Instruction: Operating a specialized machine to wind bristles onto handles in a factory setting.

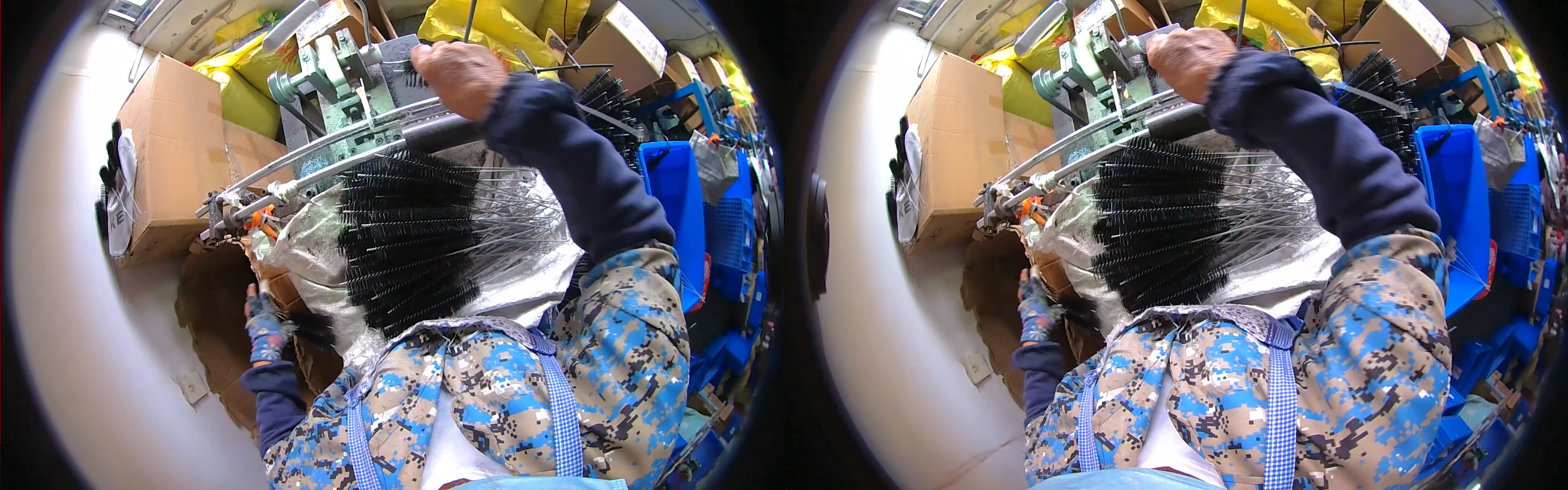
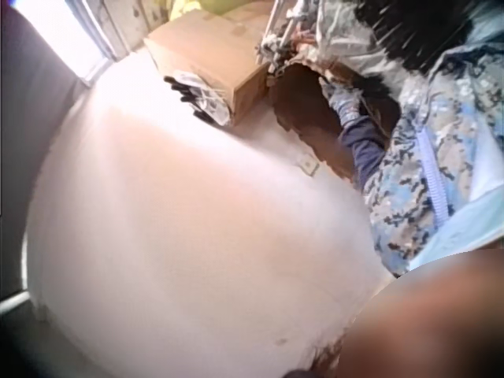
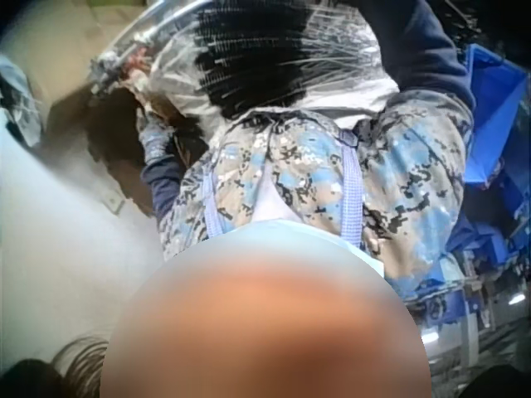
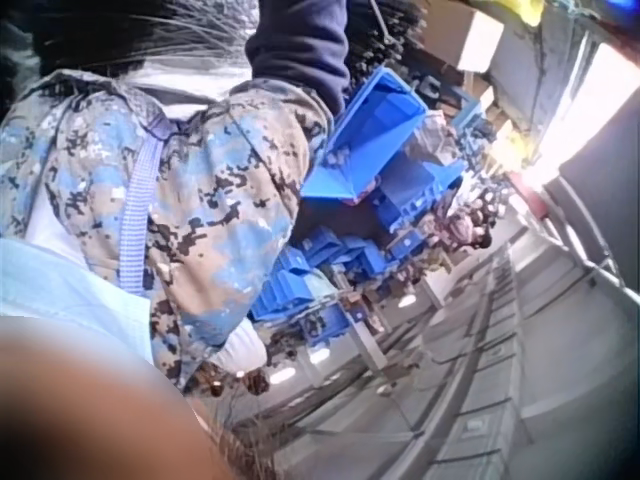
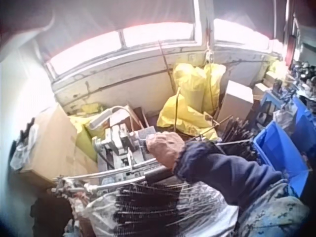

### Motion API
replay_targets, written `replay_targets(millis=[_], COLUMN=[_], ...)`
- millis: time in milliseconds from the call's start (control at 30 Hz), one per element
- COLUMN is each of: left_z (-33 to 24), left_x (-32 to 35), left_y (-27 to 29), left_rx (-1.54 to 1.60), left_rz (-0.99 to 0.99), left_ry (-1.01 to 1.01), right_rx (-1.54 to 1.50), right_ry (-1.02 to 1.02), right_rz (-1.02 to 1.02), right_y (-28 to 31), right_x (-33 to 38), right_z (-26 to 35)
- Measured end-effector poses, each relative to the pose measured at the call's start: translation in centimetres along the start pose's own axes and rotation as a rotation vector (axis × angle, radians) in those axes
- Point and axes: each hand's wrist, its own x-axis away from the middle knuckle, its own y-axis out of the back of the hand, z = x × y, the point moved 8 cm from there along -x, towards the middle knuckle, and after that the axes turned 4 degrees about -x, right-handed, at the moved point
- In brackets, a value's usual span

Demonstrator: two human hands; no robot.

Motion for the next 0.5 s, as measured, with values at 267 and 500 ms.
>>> replay_targets(millis=[267, 500], left_z=[-2.9, 4.7], left_x=[-3.1, 0.0], left_y=[-5.2, -2.4], left_rx=[0.487, 0.167], left_rz=[0.069, -0.377], left_ry=[-0.105, 0.082], right_rx=[0.057, 0.168], right_ry=[-0.007, -0.027], right_rz=[0.199, 0.171], right_y=[-7.3, -7.3], right_x=[-3.7, -4.1], right_z=[1.5, 2.0])
